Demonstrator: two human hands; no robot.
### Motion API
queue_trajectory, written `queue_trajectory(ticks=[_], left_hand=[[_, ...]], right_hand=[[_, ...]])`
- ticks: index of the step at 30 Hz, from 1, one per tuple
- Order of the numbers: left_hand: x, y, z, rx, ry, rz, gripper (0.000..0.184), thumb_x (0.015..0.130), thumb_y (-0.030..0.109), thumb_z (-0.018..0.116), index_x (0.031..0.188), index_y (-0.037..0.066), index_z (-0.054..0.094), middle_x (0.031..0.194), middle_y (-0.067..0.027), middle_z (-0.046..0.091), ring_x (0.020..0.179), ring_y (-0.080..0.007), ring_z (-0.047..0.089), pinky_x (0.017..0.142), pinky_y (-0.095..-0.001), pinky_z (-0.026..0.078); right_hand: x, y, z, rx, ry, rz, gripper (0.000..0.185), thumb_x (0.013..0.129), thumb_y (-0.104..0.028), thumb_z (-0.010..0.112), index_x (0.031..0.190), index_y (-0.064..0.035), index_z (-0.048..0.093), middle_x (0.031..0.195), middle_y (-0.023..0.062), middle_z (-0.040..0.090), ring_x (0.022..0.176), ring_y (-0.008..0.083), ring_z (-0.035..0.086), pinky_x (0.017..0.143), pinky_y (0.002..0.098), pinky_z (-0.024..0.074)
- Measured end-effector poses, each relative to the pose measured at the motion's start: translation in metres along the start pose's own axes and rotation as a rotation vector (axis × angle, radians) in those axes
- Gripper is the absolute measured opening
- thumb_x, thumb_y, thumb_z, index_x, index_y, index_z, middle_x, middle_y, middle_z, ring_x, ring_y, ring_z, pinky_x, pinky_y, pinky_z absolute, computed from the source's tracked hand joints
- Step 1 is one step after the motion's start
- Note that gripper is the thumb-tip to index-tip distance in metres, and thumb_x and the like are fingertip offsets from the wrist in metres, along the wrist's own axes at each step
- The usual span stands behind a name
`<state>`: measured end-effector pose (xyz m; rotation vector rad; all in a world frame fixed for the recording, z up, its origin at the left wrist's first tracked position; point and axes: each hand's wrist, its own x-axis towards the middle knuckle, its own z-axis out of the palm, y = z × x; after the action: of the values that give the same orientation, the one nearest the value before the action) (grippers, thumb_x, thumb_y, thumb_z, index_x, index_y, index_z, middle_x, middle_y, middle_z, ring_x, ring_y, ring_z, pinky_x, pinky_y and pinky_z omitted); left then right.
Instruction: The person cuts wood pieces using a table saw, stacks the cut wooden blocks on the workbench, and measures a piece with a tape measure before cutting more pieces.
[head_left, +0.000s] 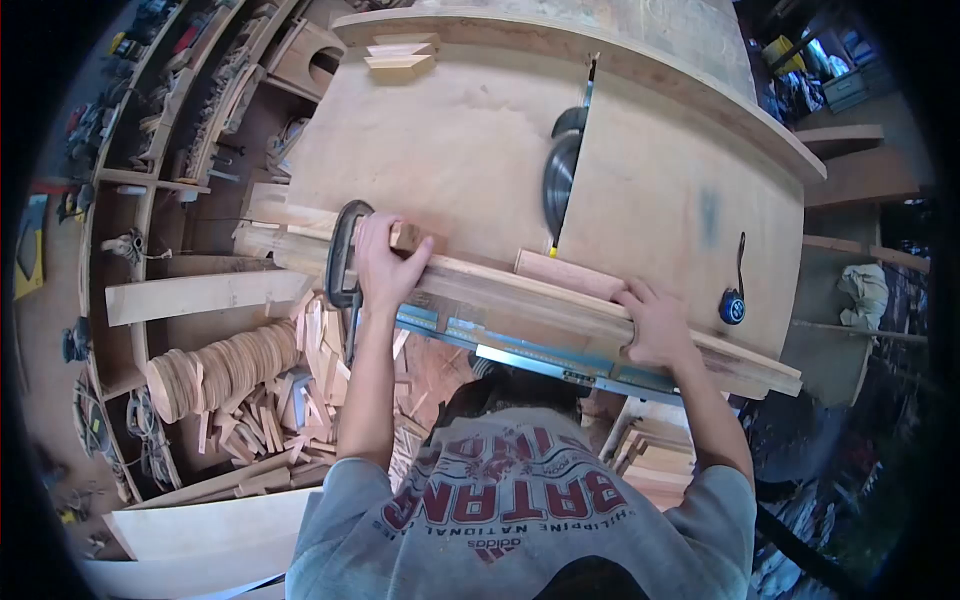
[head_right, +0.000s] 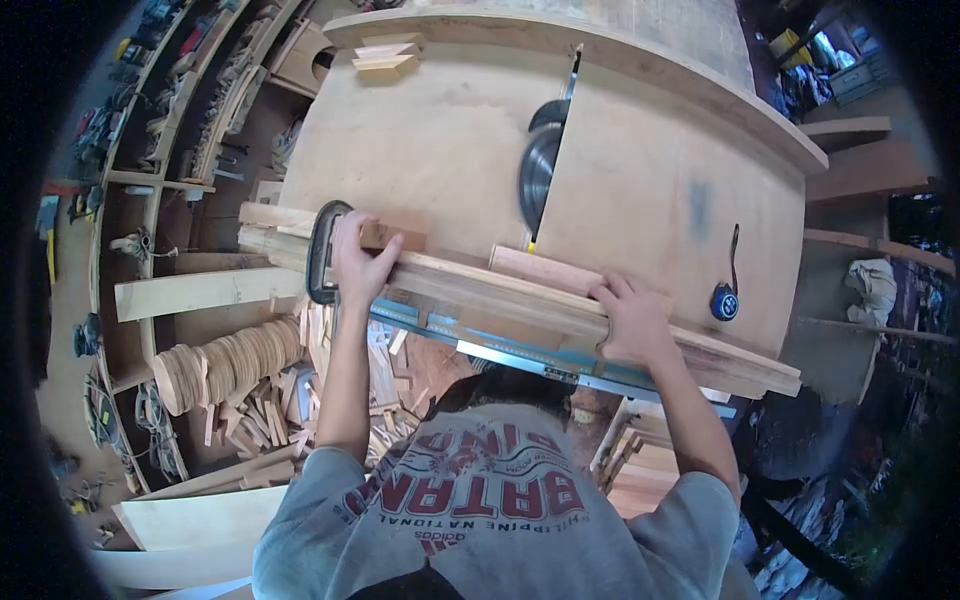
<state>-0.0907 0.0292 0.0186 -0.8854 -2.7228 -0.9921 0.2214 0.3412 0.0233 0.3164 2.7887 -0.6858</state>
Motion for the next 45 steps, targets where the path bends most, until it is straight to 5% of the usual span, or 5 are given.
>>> queue_trajectory(ticks=[9,15,31,35,45], left_hand=[[-0.195,-0.021,0.004,-0.292,-0.144,0.287,0.021,0.083,0.009,0.077,0.101,0.001,0.069,0.104,-0.0142,0.070,0.101,-0.0330,0.065,0.090,-0.0472,0.050],[-0.322,-0.185,0.163,-0.951,-0.249,-1.400,0.026,0.101,0.016,0.061,0.124,0.005,0.065,0.107,-0.0098,0.075,0.093,-0.0300,0.071,0.085,-0.0434,0.054],[-0.289,-0.188,0.191,-0.560,-0.289,-0.714,0.030,0.104,0.025,0.060,0.122,0.003,0.067,0.101,-0.0104,0.076,0.084,-0.0301,0.071,0.076,-0.0403,0.055],[-0.258,-0.099,0.091,-0.076,-0.687,-0.634,0.025,0.097,0.029,0.067,0.094,0.005,0.075,0.088,-0.0201,0.075,0.079,-0.0404,0.072,0.072,-0.0473,0.056],[-0.091,0.075,-0.006,-0.270,-0.128,0.404,0.011,0.082,0.008,0.078,0.090,0.006,0.070,0.079,-0.0080,0.068,0.071,-0.0292,0.066,0.070,-0.0416,0.052]], right_hand=[[-0.007,-0.007,0.004,-0.001,-0.005,0.018,0.079,0.049,-0.017,0.086,0.125,-0.0126,0.065,0.146,0.0157,0.057,0.140,0.0409,0.052,0.116,0.0518,0.0471],[-0.005,-0.008,0.006,0.031,-0.036,0.050,0.082,0.049,-0.020,0.086,0.128,-0.0127,0.065,0.147,0.0200,0.055,0.139,0.0412,0.051,0.119,0.0531,0.0410],[0.000,-0.003,-0.005,0.088,-0.037,0.001,0.105,0.062,-0.060,0.093,0.146,-0.0082,0.059,0.147,0.0203,0.054,0.140,0.0417,0.049,0.120,0.0533,0.0393],[0.009,0.006,-0.001,0.319,-0.045,0.163,0.086,0.078,-0.055,0.085,0.143,-0.0049,0.060,0.142,0.0217,0.059,0.136,0.0441,0.052,0.118,0.0520,0.0402],[0.007,0.009,0.008,0.330,0.128,0.090,0.035,0.088,-0.033,0.079,0.103,-0.0048,0.066,0.139,0.0211,0.063,0.133,0.0403,0.056,0.114,0.0540,0.0401]])
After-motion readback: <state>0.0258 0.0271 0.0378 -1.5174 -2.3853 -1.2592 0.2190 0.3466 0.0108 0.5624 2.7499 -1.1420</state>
